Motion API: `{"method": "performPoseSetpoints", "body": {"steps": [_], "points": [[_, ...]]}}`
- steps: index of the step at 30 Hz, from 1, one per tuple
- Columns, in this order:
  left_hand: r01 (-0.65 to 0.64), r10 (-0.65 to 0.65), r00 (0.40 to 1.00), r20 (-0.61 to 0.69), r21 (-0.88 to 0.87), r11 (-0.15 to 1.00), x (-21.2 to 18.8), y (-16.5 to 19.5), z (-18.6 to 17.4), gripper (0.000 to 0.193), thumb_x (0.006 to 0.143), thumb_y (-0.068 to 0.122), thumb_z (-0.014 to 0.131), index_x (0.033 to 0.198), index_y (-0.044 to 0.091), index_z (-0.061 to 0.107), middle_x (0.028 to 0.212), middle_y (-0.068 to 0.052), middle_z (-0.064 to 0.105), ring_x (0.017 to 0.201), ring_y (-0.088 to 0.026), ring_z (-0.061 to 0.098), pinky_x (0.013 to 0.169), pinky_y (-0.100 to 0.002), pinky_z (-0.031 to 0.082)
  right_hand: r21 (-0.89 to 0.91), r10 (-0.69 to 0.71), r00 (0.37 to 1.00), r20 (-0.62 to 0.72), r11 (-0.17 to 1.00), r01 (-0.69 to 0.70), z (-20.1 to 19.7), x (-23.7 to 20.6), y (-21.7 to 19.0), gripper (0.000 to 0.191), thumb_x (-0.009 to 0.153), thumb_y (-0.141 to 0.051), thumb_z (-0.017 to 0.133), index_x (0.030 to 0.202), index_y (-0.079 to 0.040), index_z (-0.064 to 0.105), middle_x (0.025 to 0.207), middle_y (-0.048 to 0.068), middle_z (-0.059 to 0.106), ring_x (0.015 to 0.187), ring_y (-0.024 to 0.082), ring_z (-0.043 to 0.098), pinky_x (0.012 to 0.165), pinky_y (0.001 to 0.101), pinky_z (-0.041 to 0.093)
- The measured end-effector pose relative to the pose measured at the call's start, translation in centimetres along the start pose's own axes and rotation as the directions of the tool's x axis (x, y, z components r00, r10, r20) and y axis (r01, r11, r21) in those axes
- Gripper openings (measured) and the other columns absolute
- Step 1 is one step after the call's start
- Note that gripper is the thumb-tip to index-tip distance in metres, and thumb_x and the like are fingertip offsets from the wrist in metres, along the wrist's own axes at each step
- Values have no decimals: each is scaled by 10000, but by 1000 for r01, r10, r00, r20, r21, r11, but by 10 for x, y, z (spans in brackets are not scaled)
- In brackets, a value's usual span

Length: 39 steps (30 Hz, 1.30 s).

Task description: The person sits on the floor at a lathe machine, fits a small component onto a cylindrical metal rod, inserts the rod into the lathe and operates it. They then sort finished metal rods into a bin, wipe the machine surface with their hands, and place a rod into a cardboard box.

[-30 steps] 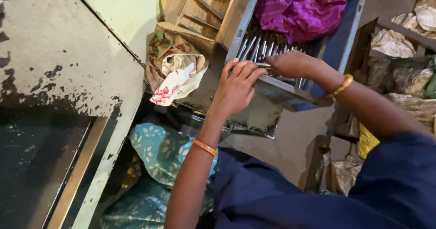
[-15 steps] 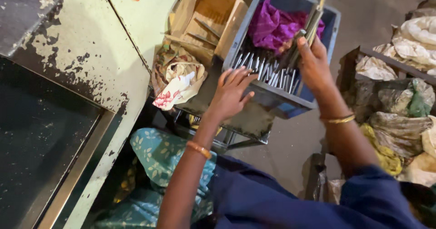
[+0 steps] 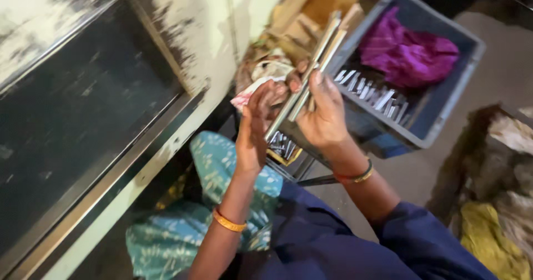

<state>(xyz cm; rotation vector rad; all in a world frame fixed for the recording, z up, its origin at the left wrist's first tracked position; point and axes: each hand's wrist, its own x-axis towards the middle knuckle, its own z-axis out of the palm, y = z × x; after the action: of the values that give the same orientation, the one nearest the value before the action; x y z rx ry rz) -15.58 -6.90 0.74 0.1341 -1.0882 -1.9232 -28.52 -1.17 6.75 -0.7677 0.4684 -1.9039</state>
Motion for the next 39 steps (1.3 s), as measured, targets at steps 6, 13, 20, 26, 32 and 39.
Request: {"method": "performPoseSetpoints", "body": {"steps": [6, 13, 20, 26, 32, 39], "points": [[11, -101, 993, -57, -821, 571, -50, 22, -28, 674, 1154, 502, 349, 1656, 54, 347, 1610, -209, 463, 1420, -328, 480, 1231, -499, 322, -129, 153, 987, -37, 979, -157, 9, -33, 85, 384, 1073, -311, 612, 1320, -42, 493, 1091, 67, 590, 1053, 212, 631, 928, 367, 542], [-63, -173, 961, -216, -781, 622, -97, 14, -54, 699, 1069, 509, 401, 1595, 50, 367, 1582, -252, 439, 1419, -371, 480, 1217, -483, 350, -431, 195, 959, 207, 898, -90, 3, -86, 133, 403, 1046, -283, 647, 1318, -67, 443, 1104, 54, 584, 1052, 144, 603, 931, 300, 520], [-43, -192, 964, -185, -818, 574, -124, -7, -68, 670, 1082, 531, 430, 1543, 45, 416, 1541, -251, 490, 1354, -425, 512, 1164, -525, 391, -598, 280, 895, 346, 801, -20, 0, -104, 139, 215, 1049, -79, 662, 1198, -30, 514, 1086, 96, 624, 1051, 211, 653, 978, 344, 533], [-66, -292, 927, -236, -867, 493, -128, -16, -69, 651, 1081, 546, 438, 1512, 58, 463, 1431, -268, 555, 1346, -409, 544, 1186, -526, 390, -475, 252, 881, 400, 879, -36, -6, -117, 141, 273, 978, -10, 752, 1134, -28, 529, 1090, 124, 639, 1054, 255, 662, 960, 384, 550], [20, -390, 878, -278, -793, 609, -137, -24, -63, 688, 1062, 548, 430, 1492, 11, 444, 1404, -271, 569, 1331, -415, 544, 1189, -532, 379, -504, 213, 853, 476, 861, 67, -13, -119, 138, 155, 991, -29, 721, 1056, -15, 581, 997, 116, 652, 943, 247, 671, 870, 380, 561], [54, -319, 933, -169, -808, 586, -139, -29, -58, 769, 1053, 632, 391, 1516, 18, 408, 1430, -303, 559, 1369, -437, 535, 1200, -497, 371, -383, 220, 929, 299, 919, -94, -8, -115, 141, 334, 901, -188, 842, 1004, -9, 580, 874, 101, 636, 814, 231, 647, 745, 352, 543]]}}
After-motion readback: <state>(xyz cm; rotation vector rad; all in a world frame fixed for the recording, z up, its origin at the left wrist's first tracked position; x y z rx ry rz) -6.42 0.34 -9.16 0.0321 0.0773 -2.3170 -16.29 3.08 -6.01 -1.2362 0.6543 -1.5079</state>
